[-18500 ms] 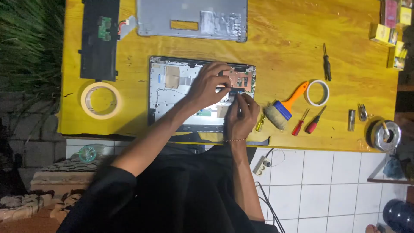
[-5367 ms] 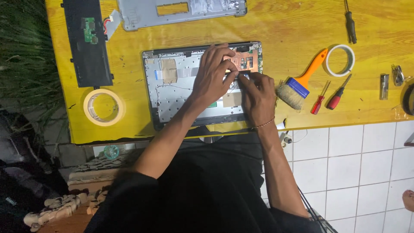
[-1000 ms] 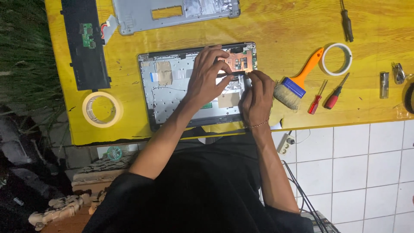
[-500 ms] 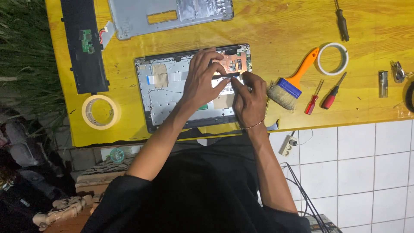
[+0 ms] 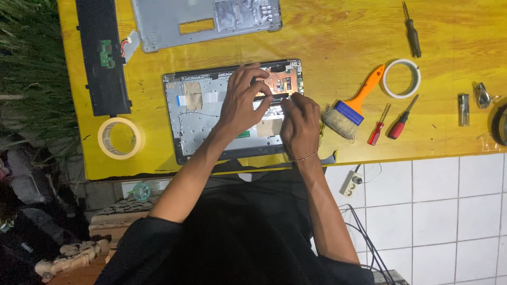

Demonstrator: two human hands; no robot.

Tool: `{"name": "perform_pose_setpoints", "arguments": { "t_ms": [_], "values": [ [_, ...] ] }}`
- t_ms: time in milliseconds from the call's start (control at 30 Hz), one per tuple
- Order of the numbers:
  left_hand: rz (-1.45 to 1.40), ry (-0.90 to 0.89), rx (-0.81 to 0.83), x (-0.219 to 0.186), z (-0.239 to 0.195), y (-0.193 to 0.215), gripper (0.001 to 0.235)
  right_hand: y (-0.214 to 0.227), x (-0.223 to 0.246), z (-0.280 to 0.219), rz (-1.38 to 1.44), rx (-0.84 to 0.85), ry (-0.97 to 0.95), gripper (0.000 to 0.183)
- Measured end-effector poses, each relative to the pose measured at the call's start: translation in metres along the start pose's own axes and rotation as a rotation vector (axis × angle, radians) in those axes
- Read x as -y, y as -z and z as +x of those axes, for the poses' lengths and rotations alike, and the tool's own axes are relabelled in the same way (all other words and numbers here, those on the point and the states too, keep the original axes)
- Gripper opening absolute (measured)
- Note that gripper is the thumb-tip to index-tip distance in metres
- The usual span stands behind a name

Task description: The person works on the internal components of a disassembled laptop placed on a yellow table. They use their hands to manipulate small parts and wires on the motherboard area. Tools and a roll of tape are visible on the table.

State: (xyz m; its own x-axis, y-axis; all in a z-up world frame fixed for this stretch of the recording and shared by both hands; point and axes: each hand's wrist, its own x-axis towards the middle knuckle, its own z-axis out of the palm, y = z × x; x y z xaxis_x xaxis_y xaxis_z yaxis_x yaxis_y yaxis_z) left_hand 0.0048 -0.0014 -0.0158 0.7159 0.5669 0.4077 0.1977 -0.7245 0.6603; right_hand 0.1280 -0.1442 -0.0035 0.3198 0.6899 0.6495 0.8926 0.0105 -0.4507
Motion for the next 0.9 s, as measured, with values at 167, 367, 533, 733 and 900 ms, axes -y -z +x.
{"name": "perform_pose_setpoints", "arguments": {
  "t_ms": [167, 367, 533, 733, 900],
  "values": [
    [0.009, 0.013, -0.003, -0.004, 0.0, 0.001, 0.015, 0.0, 0.002, 0.004, -0.018, -0.043, -0.023, 0.017],
    [0.036, 0.05, -0.003, -0.003, 0.002, -0.004, 0.02, 0.006, 0.007, 0.008, -0.009, -0.014, -0.031, 0.01],
    [0.075, 0.092, 0.027, 0.002, 0.004, -0.01, 0.019, 0.005, 0.004, 0.004, -0.025, -0.016, -0.032, 0.01],
    [0.082, 0.106, 0.015, -0.002, 0.004, -0.008, 0.014, 0.0, 0.005, 0.001, -0.026, -0.087, -0.075, 0.015],
    [0.077, 0.084, 0.018, -0.006, 0.001, -0.004, 0.012, 0.004, 0.007, 0.003, -0.056, -0.126, -0.146, 0.02]
  ]
}}
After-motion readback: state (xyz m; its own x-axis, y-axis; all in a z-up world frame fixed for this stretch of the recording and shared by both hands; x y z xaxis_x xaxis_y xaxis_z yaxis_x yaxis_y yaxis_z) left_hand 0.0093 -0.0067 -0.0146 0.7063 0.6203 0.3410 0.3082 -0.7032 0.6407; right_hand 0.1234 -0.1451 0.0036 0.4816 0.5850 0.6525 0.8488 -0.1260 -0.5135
